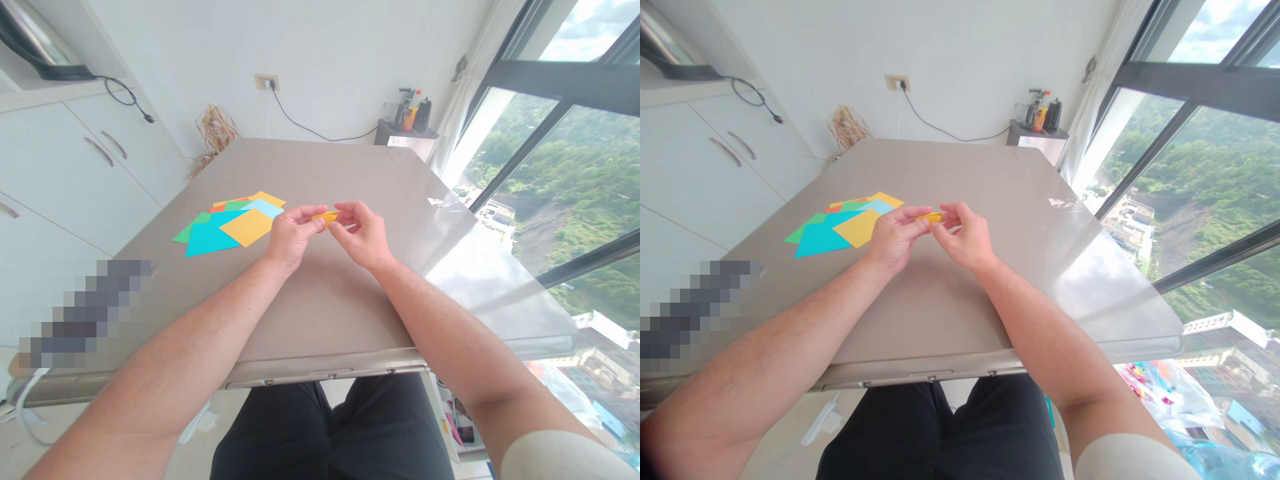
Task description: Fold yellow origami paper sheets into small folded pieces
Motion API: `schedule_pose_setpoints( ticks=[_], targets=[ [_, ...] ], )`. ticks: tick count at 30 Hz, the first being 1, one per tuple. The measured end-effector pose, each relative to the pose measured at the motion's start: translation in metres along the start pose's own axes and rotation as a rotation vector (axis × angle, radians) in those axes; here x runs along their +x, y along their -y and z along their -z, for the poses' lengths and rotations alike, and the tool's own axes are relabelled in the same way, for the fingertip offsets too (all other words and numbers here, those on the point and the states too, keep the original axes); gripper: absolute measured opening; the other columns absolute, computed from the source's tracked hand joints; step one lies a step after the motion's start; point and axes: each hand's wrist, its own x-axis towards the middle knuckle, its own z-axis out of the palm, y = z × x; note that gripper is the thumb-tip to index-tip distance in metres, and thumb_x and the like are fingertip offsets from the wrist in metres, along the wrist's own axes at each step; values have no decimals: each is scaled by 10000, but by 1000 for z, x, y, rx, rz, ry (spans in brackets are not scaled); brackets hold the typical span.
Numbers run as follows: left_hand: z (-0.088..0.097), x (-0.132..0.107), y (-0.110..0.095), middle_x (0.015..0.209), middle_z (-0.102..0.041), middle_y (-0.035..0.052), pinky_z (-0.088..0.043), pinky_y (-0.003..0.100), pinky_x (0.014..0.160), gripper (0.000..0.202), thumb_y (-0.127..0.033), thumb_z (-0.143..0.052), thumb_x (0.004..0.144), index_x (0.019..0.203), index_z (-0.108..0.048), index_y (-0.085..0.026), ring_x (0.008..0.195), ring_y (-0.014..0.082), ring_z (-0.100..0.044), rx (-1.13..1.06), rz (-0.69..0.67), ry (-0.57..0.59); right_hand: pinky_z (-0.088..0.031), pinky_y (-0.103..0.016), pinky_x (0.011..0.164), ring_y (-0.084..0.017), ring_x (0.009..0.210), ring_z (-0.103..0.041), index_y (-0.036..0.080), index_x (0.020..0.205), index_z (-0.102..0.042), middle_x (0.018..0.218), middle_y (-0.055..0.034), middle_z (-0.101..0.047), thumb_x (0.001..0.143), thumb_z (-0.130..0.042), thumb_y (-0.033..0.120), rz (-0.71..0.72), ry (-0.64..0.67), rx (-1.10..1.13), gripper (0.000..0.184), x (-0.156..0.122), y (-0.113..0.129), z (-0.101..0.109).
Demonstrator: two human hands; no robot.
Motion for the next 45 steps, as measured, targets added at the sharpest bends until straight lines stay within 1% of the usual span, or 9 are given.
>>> schedule_pose_setpoints(
  ticks=[4,9,12,15,19,25,30,37,45],
  targets=[
    [-3,-3,-2,970,-798,68,-554,467,994,407,-355,-921,648,1005,-791,-209,1015,285,-742,88,-77,-14,-609,-379,807,-212,883,-742,239,929,-714,928,-40,-783,794,-772,453,-65,36,36,259,2,-1,-1],
    [-3,-6,-1,998,-794,73,-554,461,988,431,-360,-873,725,1119,-767,-224,1003,271,-738,128,-91,49,-609,-369,798,-191,849,-738,225,920,-740,903,-32,-782,827,-723,370,-104,34,104,173,5,-4,0],
    [-1,-4,0,1057,-772,71,-542,438,1005,463,-318,-859,723,1166,-748,-244,1063,263,-709,165,-114,1,-614,-364,778,-193,858,-738,223,933,-740,921,-34,-784,811,-732,367,-120,24,132,189,5,-4,-1],
    [2,-1,2,1132,-748,75,-540,412,999,430,-305,-865,702,1113,-759,-238,1103,258,-685,168,-125,-59,-618,-361,785,-196,873,-743,225,946,-745,936,-35,-786,795,-757,378,-116,37,154,215,4,-3,-2],
    [4,1,5,1052,-774,88,-554,413,944,342,-381,-857,739,1020,-773,-206,1007,255,-713,182,-109,-5,-619,-355,782,-195,880,-743,228,953,-756,968,-42,-790,798,-767,392,-119,65,200,226,4,-1,-1],
    [4,-1,5,971,-793,78,-569,374,864,335,-469,-844,759,946,-771,-200,893,224,-727,309,-205,-6,-591,-330,745,-182,817,-712,209,879,-735,872,-37,-770,798,-760,416,-198,79,220,224,5,-3,1],
    [4,-1,4,949,-792,74,-568,361,833,341,-474,-853,753,927,-765,-195,884,221,-726,331,-179,82,-561,-310,685,-153,698,-665,203,780,-681,774,-15,-732,769,-769,378,-259,80,257,196,6,-3,3],
    [6,1,7,867,-770,51,-540,332,751,353,-488,-876,713,853,-743,-192,793,186,-689,274,-138,66,-551,-314,689,-146,672,-641,200,736,-715,741,-16,-727,728,-813,385,-296,95,326,210,7,-1,5],
    [7,1,7,741,-698,17,-505,307,694,294,-442,-855,748,795,-707,-193,700,151,-624,288,-154,74,-565,-328,741,-157,723,-657,207,719,-743,762,-26,-739,729,-831,424,-286,130,374,233,7,-1,5]
  ],
)
